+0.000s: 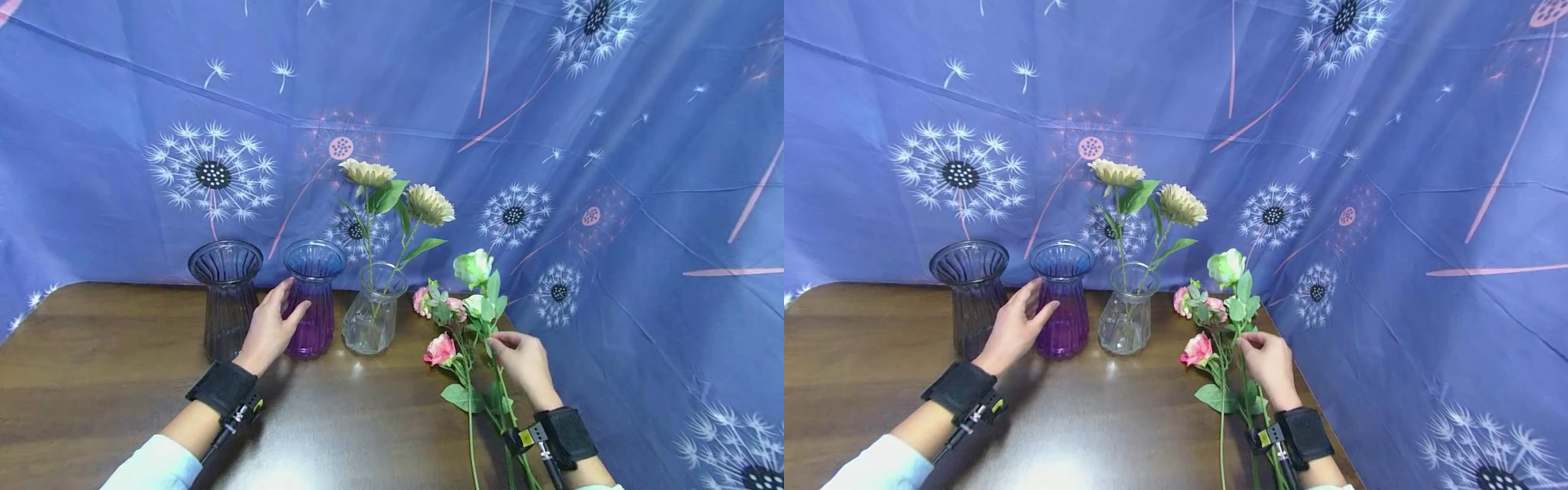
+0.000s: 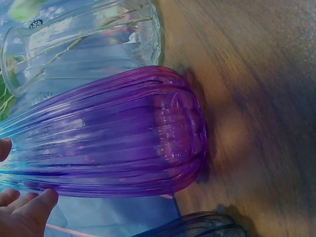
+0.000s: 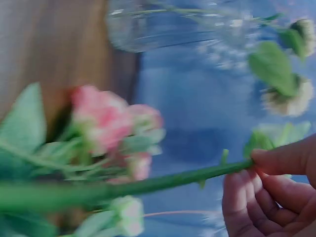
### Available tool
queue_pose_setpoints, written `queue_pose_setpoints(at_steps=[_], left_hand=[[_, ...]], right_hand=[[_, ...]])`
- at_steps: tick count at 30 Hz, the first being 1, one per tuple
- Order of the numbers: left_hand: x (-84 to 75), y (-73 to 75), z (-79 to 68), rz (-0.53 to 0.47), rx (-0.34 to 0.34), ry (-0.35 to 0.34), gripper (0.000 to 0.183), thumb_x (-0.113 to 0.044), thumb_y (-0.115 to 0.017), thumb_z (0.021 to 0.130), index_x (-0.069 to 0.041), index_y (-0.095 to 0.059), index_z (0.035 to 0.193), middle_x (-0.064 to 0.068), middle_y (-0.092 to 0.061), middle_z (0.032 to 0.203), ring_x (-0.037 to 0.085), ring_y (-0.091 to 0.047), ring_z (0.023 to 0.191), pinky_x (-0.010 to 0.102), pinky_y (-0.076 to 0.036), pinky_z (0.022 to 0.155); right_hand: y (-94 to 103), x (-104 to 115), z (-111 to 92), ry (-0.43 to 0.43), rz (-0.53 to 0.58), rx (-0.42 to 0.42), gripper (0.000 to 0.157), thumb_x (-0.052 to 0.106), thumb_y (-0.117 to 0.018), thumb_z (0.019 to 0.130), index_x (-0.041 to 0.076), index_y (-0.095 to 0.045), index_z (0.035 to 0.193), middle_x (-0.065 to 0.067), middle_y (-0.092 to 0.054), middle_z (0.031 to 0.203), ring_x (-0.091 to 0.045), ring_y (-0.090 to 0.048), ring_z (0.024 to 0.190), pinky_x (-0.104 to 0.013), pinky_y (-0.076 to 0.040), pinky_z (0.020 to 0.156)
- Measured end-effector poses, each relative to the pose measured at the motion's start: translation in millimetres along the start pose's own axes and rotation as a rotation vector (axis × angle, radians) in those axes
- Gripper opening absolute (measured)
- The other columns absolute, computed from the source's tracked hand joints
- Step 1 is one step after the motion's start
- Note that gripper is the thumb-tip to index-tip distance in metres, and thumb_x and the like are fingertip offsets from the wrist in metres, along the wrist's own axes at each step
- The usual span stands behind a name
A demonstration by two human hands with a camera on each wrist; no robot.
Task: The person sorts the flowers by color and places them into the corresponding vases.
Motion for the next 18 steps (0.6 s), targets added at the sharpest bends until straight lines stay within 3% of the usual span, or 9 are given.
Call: queue_pose_setpoints(at_steps=[8, 13, 18], left_hand=[[-1.7, 0.3, 1.9, -0.014, 0.019, 0.007, 0.055, -0.017, -0.063, 0.09, 0.007, -0.041, 0.134, 0.029, -0.048, 0.132, 0.045, -0.053, 0.115, 0.051, -0.047, 0.096], [0.5, -1.0, 2.1, -0.003, 0.041, 0.027, 0.054, -0.019, -0.063, 0.091, 0.005, -0.041, 0.135, 0.027, -0.048, 0.133, 0.043, -0.053, 0.117, 0.049, -0.047, 0.098], [0.5, 0.0, 2.0, 0.006, 0.032, 0.02, 0.055, -0.019, -0.064, 0.09, 0.004, -0.042, 0.134, 0.026, -0.05, 0.132, 0.042, -0.055, 0.115, 0.049, -0.048, 0.097]], right_hand=[[36.6, 60, 6, 0.105, 0.119, -0.189, 0.027, 0.022, -0.063, 0.09, 0.001, -0.069, 0.106, -0.019, -0.071, 0.09, 0.004, -0.059, 0.056, -0.014, -0.049, 0.053], [47.0, 97, 8, 0.176, 0.193, -0.246, 0.027, 0.026, -0.062, 0.091, 0.007, -0.069, 0.108, -0.004, -0.07, 0.084, 0.003, -0.059, 0.06, -0.015, -0.051, 0.056], [49.8, 135, 12, 0.288, 0.335, -0.284, 0.024, 0.023, -0.064, 0.089, 0.004, -0.07, 0.104, 0.008, -0.067, 0.077, -0.002, -0.063, 0.061, -0.016, -0.054, 0.058]])
Point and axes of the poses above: each hand's wrist, its own z-axis towards the middle knuckle, its own y-axis out of the back of the hand, x = y × z, the point moved 3 cm from there along z, towards the middle knuckle
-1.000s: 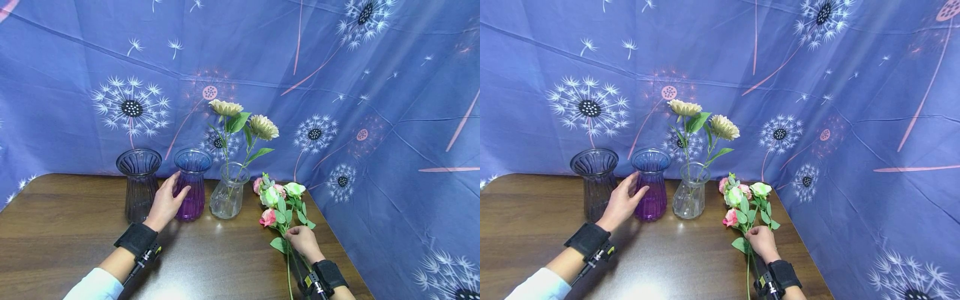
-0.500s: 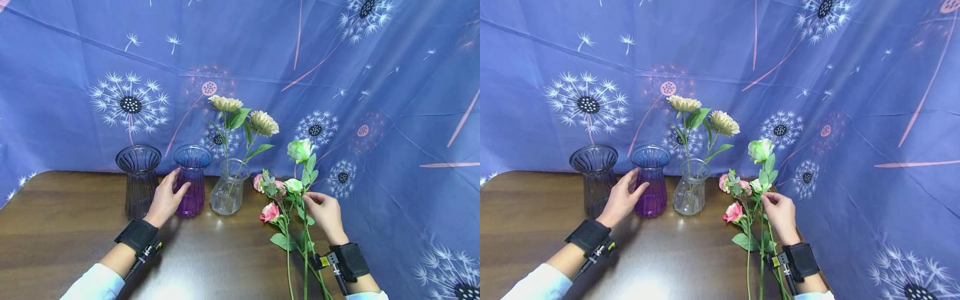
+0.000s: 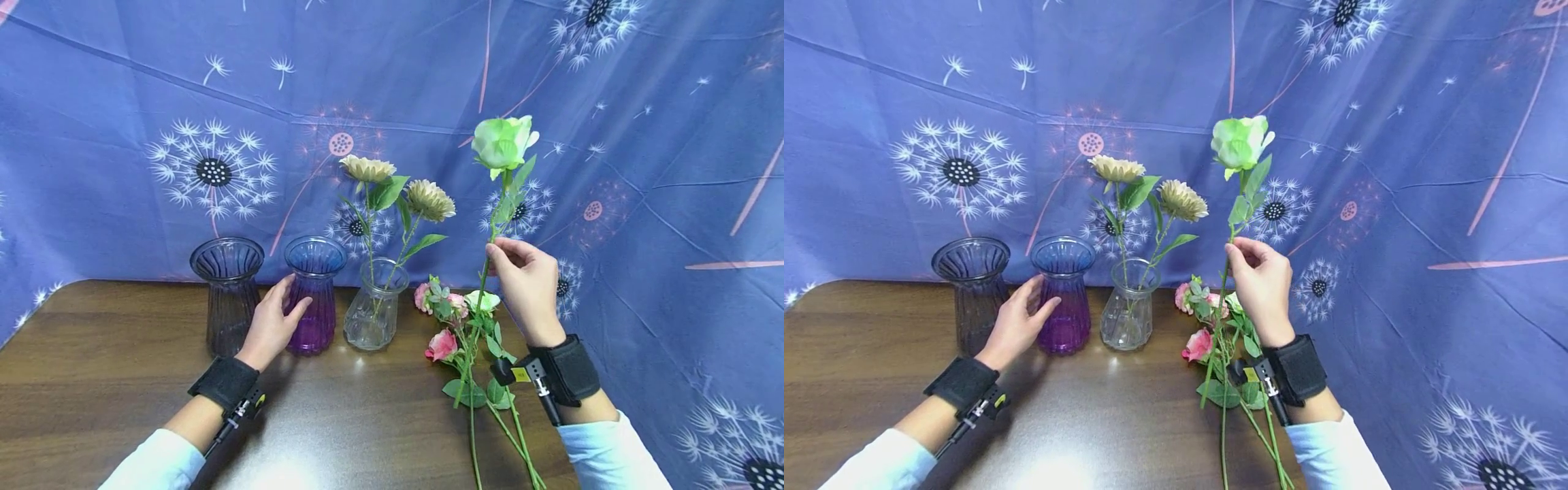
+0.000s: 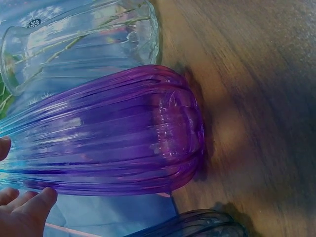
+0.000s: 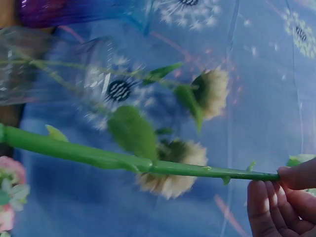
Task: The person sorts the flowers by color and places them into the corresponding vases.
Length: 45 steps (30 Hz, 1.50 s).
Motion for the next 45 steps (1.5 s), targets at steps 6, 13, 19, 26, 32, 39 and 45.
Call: queue_pose_setpoints(at_steps=[6, 13, 19, 26, 32, 39, 45], left_hand=[[0.1, 1.0, 0.3, -0.009, -0.004, -0.002, 0.056, -0.017, -0.064, 0.089, 0.005, -0.041, 0.135, 0.027, -0.049, 0.132, 0.042, -0.054, 0.116, 0.049, -0.047, 0.097], [0.9, 1.3, -2.0, 0.002, -0.006, -0.006, 0.055, -0.017, -0.064, 0.089, 0.006, -0.042, 0.134, 0.028, -0.051, 0.13, 0.043, -0.055, 0.114, 0.05, -0.047, 0.097], [1.0, 0.6, -3.0, 0.005, -0.014, -0.011, 0.056, -0.018, -0.065, 0.089, 0.005, -0.042, 0.134, 0.028, -0.051, 0.13, 0.043, -0.056, 0.113, 0.05, -0.048, 0.096], [2.9, -1.8, -4.2, 0.01, 0.013, 0.009, 0.056, -0.019, -0.064, 0.089, 0.004, -0.041, 0.135, 0.026, -0.049, 0.133, 0.042, -0.055, 0.115, 0.05, -0.046, 0.098], [0.7, 0.1, -4.2, 0.006, 0.006, -0.004, 0.056, -0.019, -0.064, 0.09, 0.005, -0.041, 0.134, 0.027, -0.05, 0.132, 0.042, -0.055, 0.115, 0.05, -0.047, 0.097], [0.0, 1.9, -2.7, 0.012, -0.003, -0.01, 0.055, -0.02, -0.064, 0.09, 0.004, -0.042, 0.134, 0.027, -0.051, 0.131, 0.042, -0.056, 0.114, 0.05, -0.048, 0.096], [0.5, 1.8, -2.6, 0.004, 0.008, -0.016, 0.055, -0.021, -0.064, 0.089, 0.004, -0.043, 0.134, 0.027, -0.051, 0.131, 0.042, -0.056, 0.113, 0.05, -0.049, 0.095]], right_hand=[[-21.9, 35, 14, 0.117, 0.12, -0.019, 0.019, 0.011, -0.065, 0.088, -0.003, -0.07, 0.1, 0.0, -0.067, 0.074, 0.0, -0.06, 0.054, -0.016, -0.054, 0.056], [-45.7, 69, 23, 0.196, 0.217, -0.023, 0.019, 0.006, -0.063, 0.087, -0.007, -0.068, 0.1, -0.026, -0.068, 0.087, 0.005, -0.057, 0.053, -0.014, -0.052, 0.054], [-56.5, 102, 35, 0.243, 0.297, -0.038, 0.018, 0.005, -0.062, 0.087, -0.007, -0.068, 0.099, -0.021, -0.069, 0.084, 0.003, -0.056, 0.053, -0.017, -0.053, 0.055], [-60.2, 141, 53, 0.25, 0.418, -0.079, 0.015, 0.004, -0.063, 0.087, -0.005, -0.069, 0.097, -0.011, -0.069, 0.081, -0.006, -0.059, 0.054, -0.02, -0.055, 0.058], [-66.0, 173, 54, 0.378, 0.474, -0.092, 0.016, 0.004, -0.062, 0.088, -0.007, -0.067, 0.098, 0.001, -0.064, 0.076, -0.01, -0.059, 0.058, -0.025, -0.055, 0.062], [-81.2, 191, 54, 0.366, 0.539, -0.053, 0.017, 0.006, -0.062, 0.089, -0.006, -0.067, 0.1, -0.003, -0.063, 0.078, -0.011, -0.058, 0.062, -0.024, -0.055, 0.066], [-91.4, 189, 54, 0.372, 0.53, -0.046, 0.017, 0.006, -0.062, 0.089, -0.006, -0.066, 0.101, -0.009, -0.065, 0.082, -0.013, -0.058, 0.064, -0.026, -0.055, 0.068]])
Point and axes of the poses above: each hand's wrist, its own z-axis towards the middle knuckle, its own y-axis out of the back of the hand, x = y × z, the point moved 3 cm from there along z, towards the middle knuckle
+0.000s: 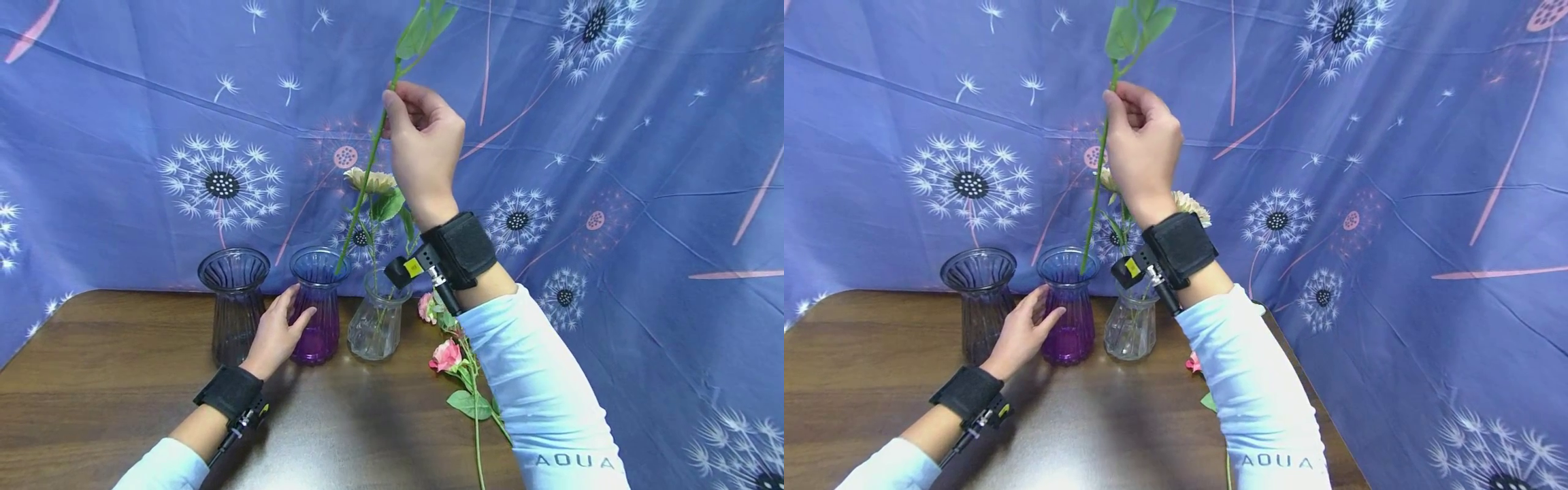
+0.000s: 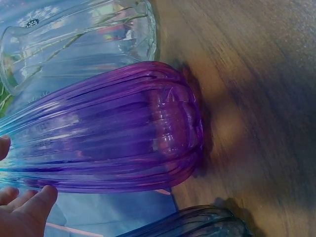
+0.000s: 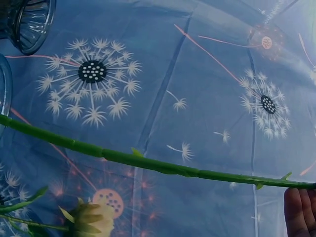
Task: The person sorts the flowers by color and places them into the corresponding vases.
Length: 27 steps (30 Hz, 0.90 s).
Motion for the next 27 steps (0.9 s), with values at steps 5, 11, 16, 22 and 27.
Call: queue_pose_setpoints(at_steps=[5, 11, 16, 22, 27], left_hand=[[-0.4, 0.3, 0.3, 0.005, -0.003, -0.001, 0.055, -0.02, -0.064, 0.089, 0.004, -0.042, 0.134, 0.026, -0.051, 0.131, 0.042, -0.056, 0.113, 0.05, -0.049, 0.094], [-1.6, 1.3, 0.6, 0.014, 0.011, 0.004, 0.056, -0.023, -0.063, 0.09, 0.003, -0.041, 0.135, 0.025, -0.05, 0.133, 0.042, -0.055, 0.115, 0.05, -0.048, 0.095], [-1.8, 1.3, -0.3, 0.014, 0.003, -0.002, 0.056, -0.022, -0.063, 0.09, 0.003, -0.042, 0.135, 0.026, -0.05, 0.132, 0.042, -0.055, 0.114, 0.05, -0.048, 0.095], [-1.5, 0.7, -0.3, 0.007, -0.004, -0.002, 0.055, -0.021, -0.064, 0.089, 0.004, -0.042, 0.134, 0.027, -0.051, 0.131, 0.043, -0.056, 0.114, 0.05, -0.048, 0.096], [-0.1, -0.5, -0.9, 0.015, -0.004, 0.011, 0.055, -0.021, -0.064, 0.089, 0.004, -0.043, 0.133, 0.027, -0.051, 0.13, 0.042, -0.056, 0.114, 0.05, -0.048, 0.095]], right_hand=[[-3.2, -3, -3, 0.003, -0.001, 0.001, 0.016, 0.005, -0.062, 0.089, -0.007, -0.067, 0.099, -0.009, -0.065, 0.08, -0.011, -0.058, 0.061, -0.027, -0.056, 0.066], [-5.7, -8, -7, -0.051, 0.004, 0.0, 0.016, 0.004, -0.062, 0.088, -0.006, -0.067, 0.1, -0.009, -0.065, 0.08, -0.017, -0.059, 0.063, -0.029, -0.057, 0.068], [-8.9, -15, -8, -0.059, 0.004, 0.012, 0.017, 0.003, -0.061, 0.089, -0.008, -0.066, 0.1, -0.014, -0.065, 0.082, -0.017, -0.06, 0.064, -0.03, -0.057, 0.068], [-13.0, -23, -12, -0.09, -0.003, 0.017, 0.017, 0.003, -0.061, 0.088, -0.008, -0.066, 0.1, -0.017, -0.067, 0.085, -0.009, -0.059, 0.06, -0.024, -0.057, 0.064], [-15.5, -28, -20, -0.092, -0.04, 0.057, 0.02, 0.004, -0.06, 0.09, -0.008, -0.065, 0.105, -0.02, -0.066, 0.09, -0.018, -0.062, 0.066, -0.029, -0.057, 0.067]])
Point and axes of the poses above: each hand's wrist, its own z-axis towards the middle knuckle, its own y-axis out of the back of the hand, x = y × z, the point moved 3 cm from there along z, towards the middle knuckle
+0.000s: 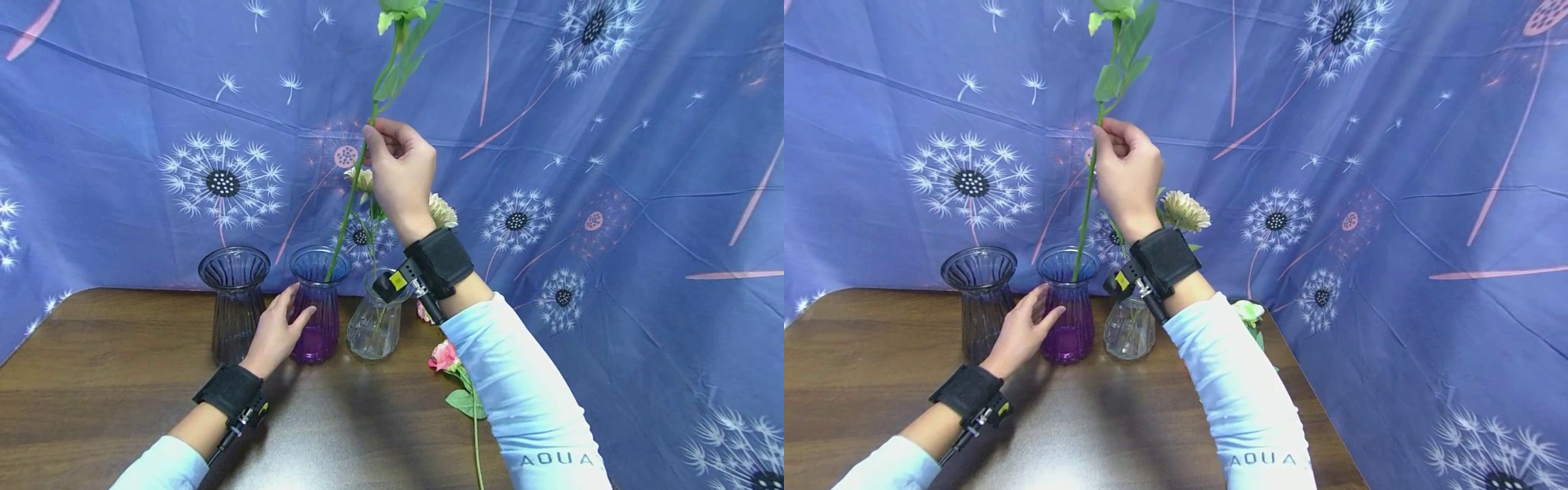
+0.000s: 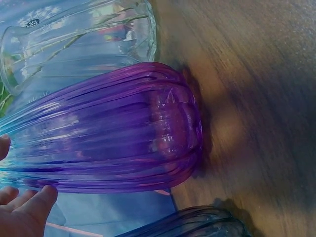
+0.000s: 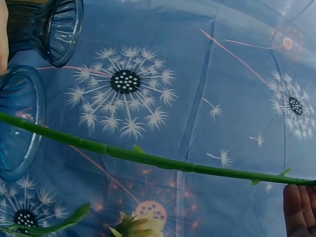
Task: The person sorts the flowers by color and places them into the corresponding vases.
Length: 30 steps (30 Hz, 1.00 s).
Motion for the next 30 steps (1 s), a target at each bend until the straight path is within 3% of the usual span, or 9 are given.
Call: queue_pose_setpoints(at_steps=[5, 10, 19, 27, 30], left_hand=[[0.1, -0.7, -0.6, -0.026, 0.003, 0.01, 0.055, -0.019, -0.065, 0.089, 0.004, -0.043, 0.134, 0.027, -0.051, 0.131, 0.042, -0.055, 0.115, 0.049, -0.048, 0.096], [-1.4, -0.5, -1.4, -0.041, 0.006, 0.01, 0.055, -0.019, -0.065, 0.088, 0.004, -0.043, 0.133, 0.027, -0.051, 0.131, 0.041, -0.055, 0.116, 0.049, -0.048, 0.097], [0.0, 0.3, -1.9, -0.026, 0.017, 0.018, 0.056, -0.02, -0.064, 0.089, 0.003, -0.041, 0.135, 0.026, -0.05, 0.132, 0.041, -0.054, 0.118, 0.049, -0.047, 0.098], [0.4, 0.6, -2.0, -0.024, 0.007, 0.012, 0.056, -0.02, -0.064, 0.089, 0.004, -0.042, 0.135, 0.027, -0.051, 0.131, 0.041, -0.054, 0.117, 0.05, -0.047, 0.097], [0.7, 0.2, -1.6, -0.026, 0.009, 0.012, 0.056, -0.02, -0.064, 0.089, 0.004, -0.042, 0.135, 0.027, -0.05, 0.132, 0.04, -0.054, 0.117, 0.05, -0.047, 0.097]], right_hand=[[-4.0, -8, -6, -0.014, 0.002, 0.018, 0.021, 0.005, -0.059, 0.09, -0.007, -0.064, 0.106, -0.02, -0.066, 0.09, -0.03, -0.063, 0.072, -0.031, -0.057, 0.069], [-9.2, -18, -10, -0.038, 0.008, 0.027, 0.02, 0.004, -0.06, 0.09, -0.007, -0.064, 0.106, -0.021, -0.067, 0.09, -0.019, -0.062, 0.067, -0.032, -0.058, 0.068], [-19.1, -32, -17, -0.066, 0.004, 0.077, 0.02, 0.004, -0.059, 0.09, -0.008, -0.063, 0.105, -0.022, -0.066, 0.091, -0.036, -0.063, 0.077, -0.027, -0.057, 0.067], [-25.9, -46, -28, -0.069, -0.03, 0.124, 0.02, 0.005, -0.059, 0.091, -0.008, -0.064, 0.105, -0.023, -0.066, 0.09, -0.034, -0.064, 0.076, -0.029, -0.057, 0.067], [-27.8, -52, -33, -0.07, -0.064, 0.138, 0.02, 0.006, -0.059, 0.091, -0.007, -0.064, 0.106, -0.022, -0.067, 0.09, -0.034, -0.064, 0.075, -0.022, -0.055, 0.064]])
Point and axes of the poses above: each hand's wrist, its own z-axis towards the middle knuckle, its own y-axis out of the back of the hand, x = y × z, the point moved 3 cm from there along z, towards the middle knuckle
